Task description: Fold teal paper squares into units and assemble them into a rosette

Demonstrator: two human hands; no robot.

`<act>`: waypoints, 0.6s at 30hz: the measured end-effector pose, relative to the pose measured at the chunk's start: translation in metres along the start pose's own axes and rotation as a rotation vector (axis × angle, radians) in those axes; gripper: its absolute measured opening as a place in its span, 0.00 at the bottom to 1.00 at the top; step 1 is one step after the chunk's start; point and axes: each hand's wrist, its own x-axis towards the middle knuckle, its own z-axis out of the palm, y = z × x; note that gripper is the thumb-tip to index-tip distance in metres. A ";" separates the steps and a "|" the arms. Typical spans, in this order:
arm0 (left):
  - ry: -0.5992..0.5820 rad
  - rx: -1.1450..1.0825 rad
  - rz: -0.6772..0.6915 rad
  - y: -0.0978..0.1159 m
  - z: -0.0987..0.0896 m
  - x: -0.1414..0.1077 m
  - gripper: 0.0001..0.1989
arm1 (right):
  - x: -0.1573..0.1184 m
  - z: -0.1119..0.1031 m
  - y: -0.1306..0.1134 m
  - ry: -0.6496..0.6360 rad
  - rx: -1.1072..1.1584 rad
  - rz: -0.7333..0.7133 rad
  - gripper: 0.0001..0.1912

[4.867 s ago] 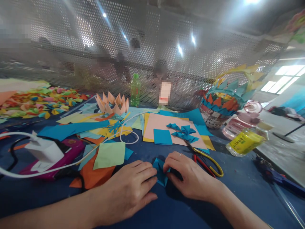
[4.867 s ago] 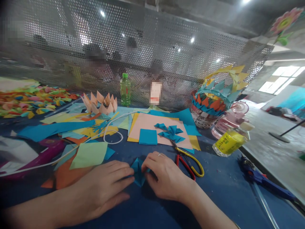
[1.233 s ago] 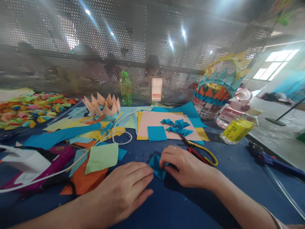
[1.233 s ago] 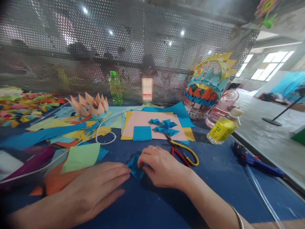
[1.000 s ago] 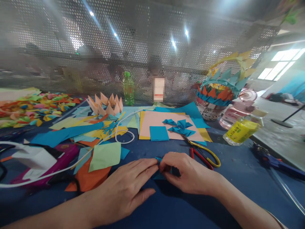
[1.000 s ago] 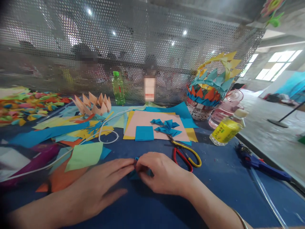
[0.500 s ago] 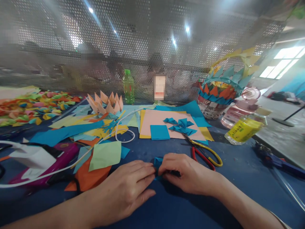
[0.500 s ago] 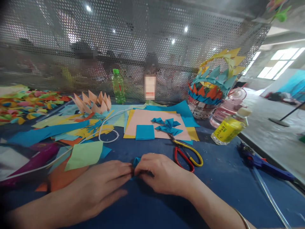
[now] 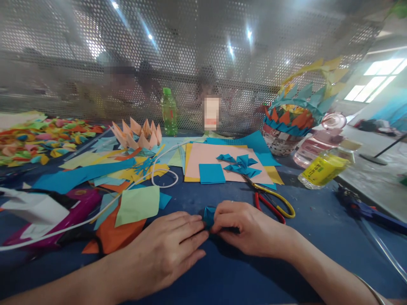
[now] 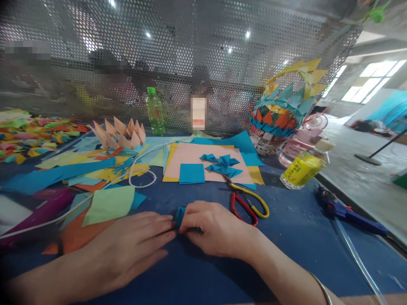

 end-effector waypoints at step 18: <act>0.050 0.006 -0.037 0.004 -0.004 0.004 0.18 | -0.001 -0.005 0.000 -0.033 0.001 -0.018 0.11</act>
